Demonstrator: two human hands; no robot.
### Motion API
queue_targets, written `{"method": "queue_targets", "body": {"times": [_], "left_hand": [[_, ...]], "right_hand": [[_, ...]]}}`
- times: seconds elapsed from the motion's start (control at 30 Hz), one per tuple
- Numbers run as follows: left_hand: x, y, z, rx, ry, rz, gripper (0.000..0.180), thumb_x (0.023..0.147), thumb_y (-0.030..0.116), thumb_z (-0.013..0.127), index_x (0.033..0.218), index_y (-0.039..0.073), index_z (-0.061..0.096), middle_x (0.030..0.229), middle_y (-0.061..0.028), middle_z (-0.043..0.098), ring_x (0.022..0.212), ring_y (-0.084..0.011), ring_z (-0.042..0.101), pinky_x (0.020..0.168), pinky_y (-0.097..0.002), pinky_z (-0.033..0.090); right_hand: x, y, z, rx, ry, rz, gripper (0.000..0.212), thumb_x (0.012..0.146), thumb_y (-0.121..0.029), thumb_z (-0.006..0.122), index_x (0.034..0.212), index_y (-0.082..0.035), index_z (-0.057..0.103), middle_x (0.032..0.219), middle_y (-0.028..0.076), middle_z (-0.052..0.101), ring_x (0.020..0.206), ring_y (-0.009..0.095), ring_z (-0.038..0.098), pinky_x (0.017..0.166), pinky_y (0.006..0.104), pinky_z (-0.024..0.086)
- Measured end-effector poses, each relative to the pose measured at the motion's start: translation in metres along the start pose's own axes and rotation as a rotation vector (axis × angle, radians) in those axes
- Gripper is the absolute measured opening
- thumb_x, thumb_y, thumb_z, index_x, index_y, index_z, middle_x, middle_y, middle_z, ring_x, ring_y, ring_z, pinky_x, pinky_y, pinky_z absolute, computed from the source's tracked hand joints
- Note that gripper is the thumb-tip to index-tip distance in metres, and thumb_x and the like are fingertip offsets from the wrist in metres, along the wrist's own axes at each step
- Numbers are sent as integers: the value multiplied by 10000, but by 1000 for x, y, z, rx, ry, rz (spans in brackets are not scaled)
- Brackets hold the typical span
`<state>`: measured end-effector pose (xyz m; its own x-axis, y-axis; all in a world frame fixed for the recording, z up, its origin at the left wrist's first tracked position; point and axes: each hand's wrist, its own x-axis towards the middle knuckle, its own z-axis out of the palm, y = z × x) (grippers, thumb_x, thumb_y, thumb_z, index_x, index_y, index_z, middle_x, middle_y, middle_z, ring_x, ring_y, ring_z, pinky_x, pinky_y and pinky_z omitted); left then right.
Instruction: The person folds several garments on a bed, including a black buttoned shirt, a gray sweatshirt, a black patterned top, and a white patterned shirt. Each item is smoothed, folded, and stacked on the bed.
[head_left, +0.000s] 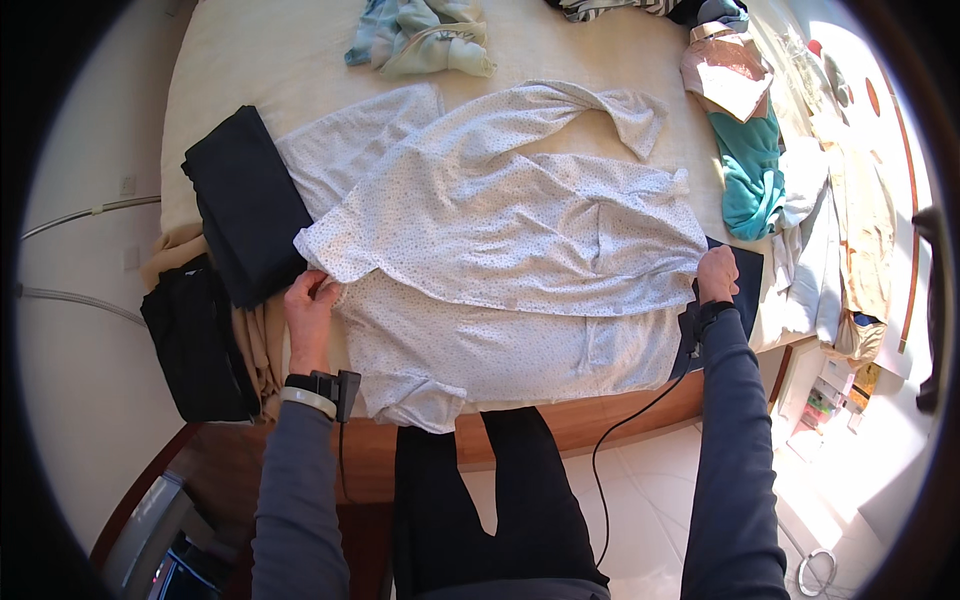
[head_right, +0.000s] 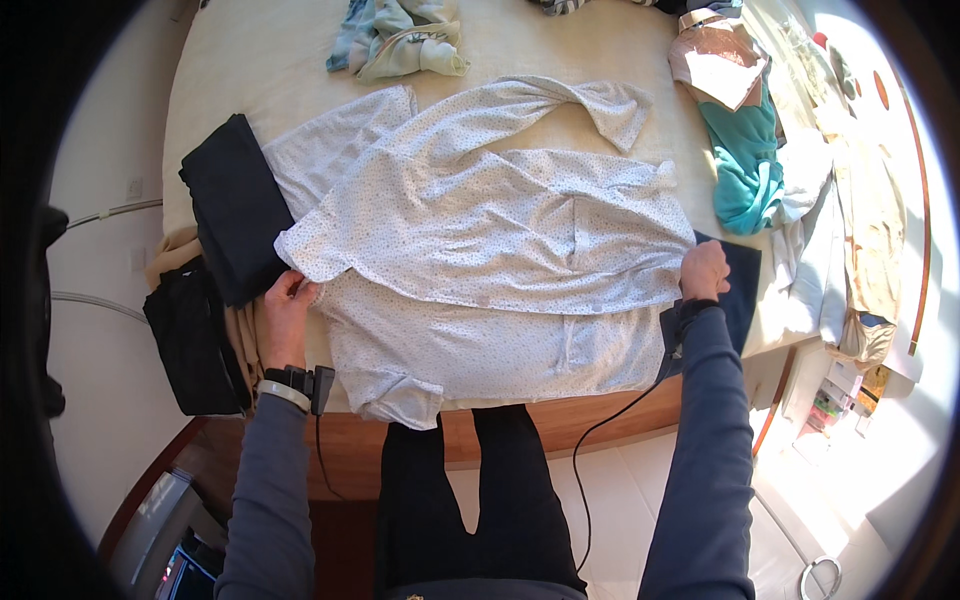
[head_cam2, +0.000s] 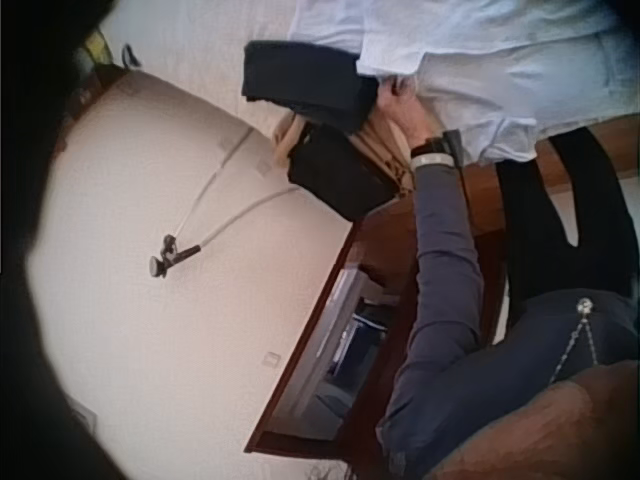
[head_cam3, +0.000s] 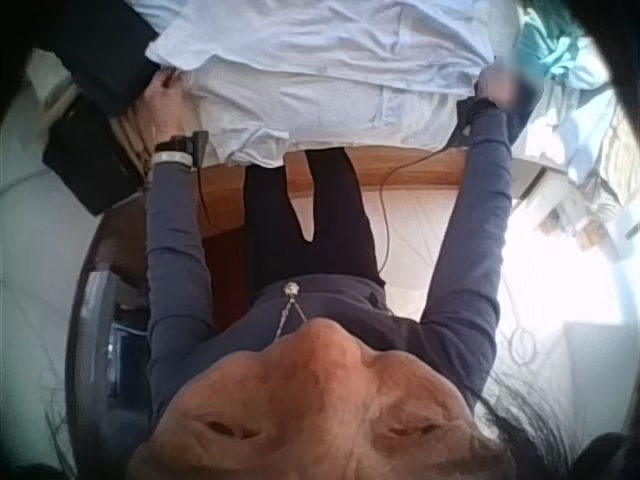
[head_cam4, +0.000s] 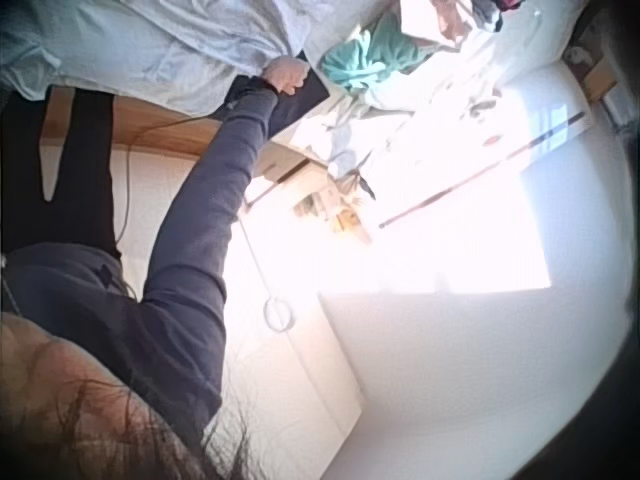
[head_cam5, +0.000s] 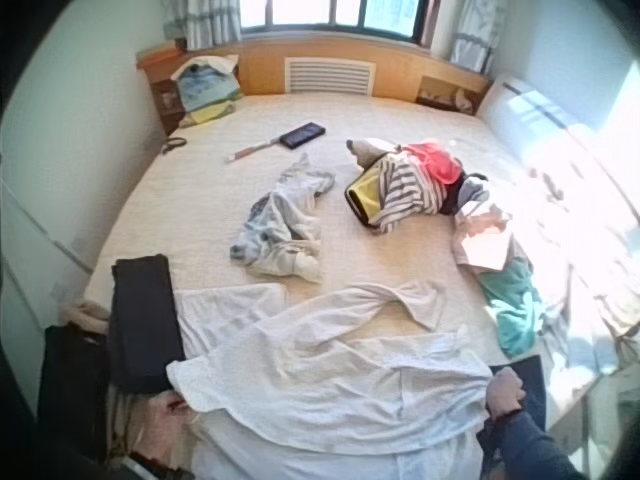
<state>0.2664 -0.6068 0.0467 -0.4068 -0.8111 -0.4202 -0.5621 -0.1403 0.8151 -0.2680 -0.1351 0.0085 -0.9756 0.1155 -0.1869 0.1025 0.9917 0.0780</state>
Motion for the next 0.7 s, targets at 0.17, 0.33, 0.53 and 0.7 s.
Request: {"method": "queue_targets", "body": {"times": [0.17, 0.33, 0.53, 0.7], "left_hand": [[0, -13, -2, 7, 140, 131, 338, 1056, 82, 668, 1376, -26, 663, 1233, -46, 710, 1103, -134, 647, 996, -282, 496], [-7, -23, -11, -11, 320, -245, 272, 1090, 254, 664, 1248, 37, 708, 1150, -49, 727, 1001, -146, 680, 898, -335, 557], [0, -14, -8, -513, 176, -509, 277, 1090, 268, 672, 1223, 28, 707, 1169, -95, 756, 996, -207, 736, 892, -371, 600], [-9, -19, -2, -831, 13, -343, 358, 988, -110, 612, 1333, -16, 634, 1310, -153, 720, 1177, -288, 725, 1036, -444, 594]], "right_hand": [[-55, -51, -18, 97, 261, -406, 379, 979, -180, 619, 1353, -120, 644, 1353, 114, 666, 1265, 375, 589, 1069, 543, 413], [-176, -158, -31, 464, -3, -1076, 423, 922, -47, 700, 1334, -126, 649, 1291, 115, 669, 1220, 354, 602, 1019, 470, 441], [-363, -267, -29, 712, -296, -1397, 596, 847, -155, 848, 1389, -70, 616, 1339, 150, 596, 1200, 355, 577, 1012, 486, 455], [-419, -340, -19, 717, -354, -1252, 272, 907, -189, 786, 1112, -38, 691, 1191, 127, 652, 1160, 358, 587, 1004, 507, 439]]}}
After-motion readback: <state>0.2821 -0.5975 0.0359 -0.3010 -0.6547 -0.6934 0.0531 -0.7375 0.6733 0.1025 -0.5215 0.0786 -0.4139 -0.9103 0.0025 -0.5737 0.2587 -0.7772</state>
